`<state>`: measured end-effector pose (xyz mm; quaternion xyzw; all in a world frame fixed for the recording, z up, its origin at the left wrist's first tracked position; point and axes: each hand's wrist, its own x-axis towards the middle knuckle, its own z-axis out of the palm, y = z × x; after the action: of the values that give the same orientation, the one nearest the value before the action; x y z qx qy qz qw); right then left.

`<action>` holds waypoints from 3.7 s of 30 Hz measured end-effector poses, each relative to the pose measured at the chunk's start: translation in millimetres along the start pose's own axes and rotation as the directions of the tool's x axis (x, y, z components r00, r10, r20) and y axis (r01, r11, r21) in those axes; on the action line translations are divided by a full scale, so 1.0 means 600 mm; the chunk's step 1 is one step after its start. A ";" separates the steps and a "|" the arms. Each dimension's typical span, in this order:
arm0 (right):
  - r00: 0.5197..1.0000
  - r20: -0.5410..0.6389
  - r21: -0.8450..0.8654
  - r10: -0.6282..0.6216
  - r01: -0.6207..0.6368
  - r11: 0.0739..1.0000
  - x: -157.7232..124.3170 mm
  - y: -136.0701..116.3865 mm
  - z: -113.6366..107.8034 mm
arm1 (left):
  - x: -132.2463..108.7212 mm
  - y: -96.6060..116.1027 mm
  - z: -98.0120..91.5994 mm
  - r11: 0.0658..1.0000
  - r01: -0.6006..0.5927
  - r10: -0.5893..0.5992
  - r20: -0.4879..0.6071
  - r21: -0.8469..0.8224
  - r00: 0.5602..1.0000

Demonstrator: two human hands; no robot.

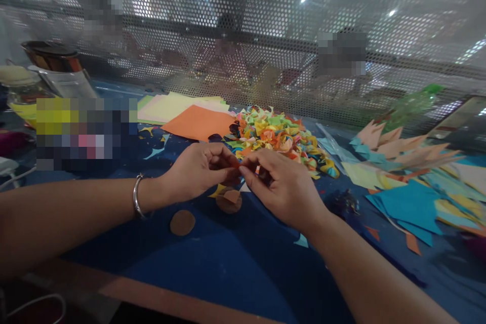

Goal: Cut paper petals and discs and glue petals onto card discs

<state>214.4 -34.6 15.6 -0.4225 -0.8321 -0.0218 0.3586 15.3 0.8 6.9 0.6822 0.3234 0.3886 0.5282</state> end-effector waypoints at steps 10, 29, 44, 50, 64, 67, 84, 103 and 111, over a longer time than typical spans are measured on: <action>0.999 0.037 0.018 0.021 -0.021 1.000 0.002 -0.002 0.002 | 0.000 -0.001 -0.002 0.990 -0.108 0.107 0.021 0.094 0.994; 0.975 0.099 0.196 0.198 -0.214 0.957 0.000 0.005 0.003 | 0.018 -0.012 -0.018 0.954 0.185 -0.125 0.247 -0.237 0.961; 0.950 0.174 0.254 0.258 -0.296 0.921 0.005 -0.002 -0.002 | 0.012 -0.011 -0.014 0.997 0.044 -0.027 0.258 -0.061 0.966; 0.914 0.242 0.352 0.325 -0.395 0.848 0.011 -0.011 -0.010 | 0.005 -0.007 -0.012 0.993 -0.114 0.102 0.267 0.030 0.958; 0.914 0.234 0.386 0.332 -0.401 0.831 0.018 0.001 -0.014 | 0.018 -0.001 -0.028 0.892 -0.192 0.038 0.357 0.409 0.933; 0.920 0.207 0.336 0.333 -0.387 0.859 0.018 0.009 -0.015 | 0.015 -0.002 -0.030 0.829 -0.264 0.027 0.435 0.493 0.900; 0.979 0.089 0.143 0.185 -0.196 0.970 0.005 0.007 -0.005 | 0.017 -0.017 -0.023 0.917 -0.264 0.230 0.146 0.299 0.962; 0.994 0.101 0.043 0.038 -0.043 0.998 0.004 -0.001 -0.010 | 0.011 -0.010 -0.004 0.877 0.114 -0.086 0.081 -0.467 0.993; 0.990 0.112 0.108 0.087 -0.100 0.989 0.003 0.000 -0.008 | 0.015 -0.006 -0.008 0.862 0.150 -0.133 0.070 -0.483 0.989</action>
<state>216.6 -35.0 20.0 -0.4406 -0.8293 0.0650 0.3374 15.6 11.5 5.8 0.5082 0.2552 0.4059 0.7154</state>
